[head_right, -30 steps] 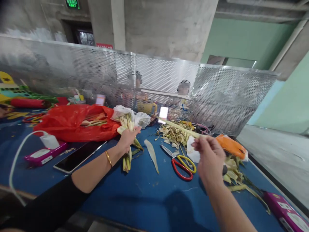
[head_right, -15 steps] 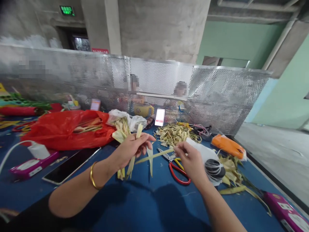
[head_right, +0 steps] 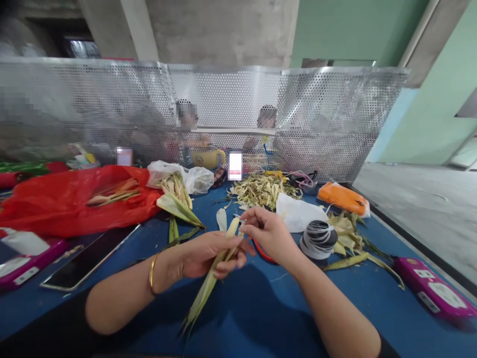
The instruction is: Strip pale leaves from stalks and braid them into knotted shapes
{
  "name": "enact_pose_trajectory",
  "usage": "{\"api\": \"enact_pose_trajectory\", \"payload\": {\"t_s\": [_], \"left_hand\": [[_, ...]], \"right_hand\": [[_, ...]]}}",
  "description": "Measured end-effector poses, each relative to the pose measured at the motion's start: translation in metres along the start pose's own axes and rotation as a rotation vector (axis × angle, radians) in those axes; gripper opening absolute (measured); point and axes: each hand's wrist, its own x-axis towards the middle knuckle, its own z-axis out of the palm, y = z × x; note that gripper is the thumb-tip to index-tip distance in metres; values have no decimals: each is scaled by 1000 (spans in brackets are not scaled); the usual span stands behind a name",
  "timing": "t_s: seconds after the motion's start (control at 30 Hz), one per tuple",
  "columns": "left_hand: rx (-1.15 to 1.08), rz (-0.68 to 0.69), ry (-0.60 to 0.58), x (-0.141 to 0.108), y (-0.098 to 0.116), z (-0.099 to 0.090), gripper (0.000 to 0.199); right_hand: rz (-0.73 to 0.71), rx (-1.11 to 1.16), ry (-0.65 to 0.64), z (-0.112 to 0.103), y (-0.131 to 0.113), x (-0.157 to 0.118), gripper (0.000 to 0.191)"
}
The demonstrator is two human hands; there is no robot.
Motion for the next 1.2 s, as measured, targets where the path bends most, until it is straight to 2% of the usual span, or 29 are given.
{"api": "enact_pose_trajectory", "payload": {"t_s": [0.13, 0.27, 0.53, 0.8, 0.93, 1.03, 1.13, 1.2], "left_hand": [[17, -37, -17, -1, 0, 3, 35], [28, -88, -20, -3, 0, 6, 33], [-64, -133, -134, -4, 1, 3, 33], [-112, -136, -152, -4, 1, 2, 30], [-139, -128, -152, -3, 1, 0, 29], [-158, -127, -136, -3, 1, 0, 27], [-167, -141, -130, -3, 2, 0, 28], [-160, -141, -137, -3, 2, 0, 29]], "right_hand": [[9, 30, -18, 2, 4, 0, 23], [36, 47, -65, 2, 6, -1, 20], [49, 92, -98, 4, 4, 0, 23], [-90, -35, -46, 3, 2, 1, 19], [-51, -21, -1, 0, 2, 1, 30], [-143, -98, 61, 2, 3, -1, 34], [-265, -194, -6, 5, 3, -3, 32], [-267, -187, -22, 7, 3, -3, 31]]}}
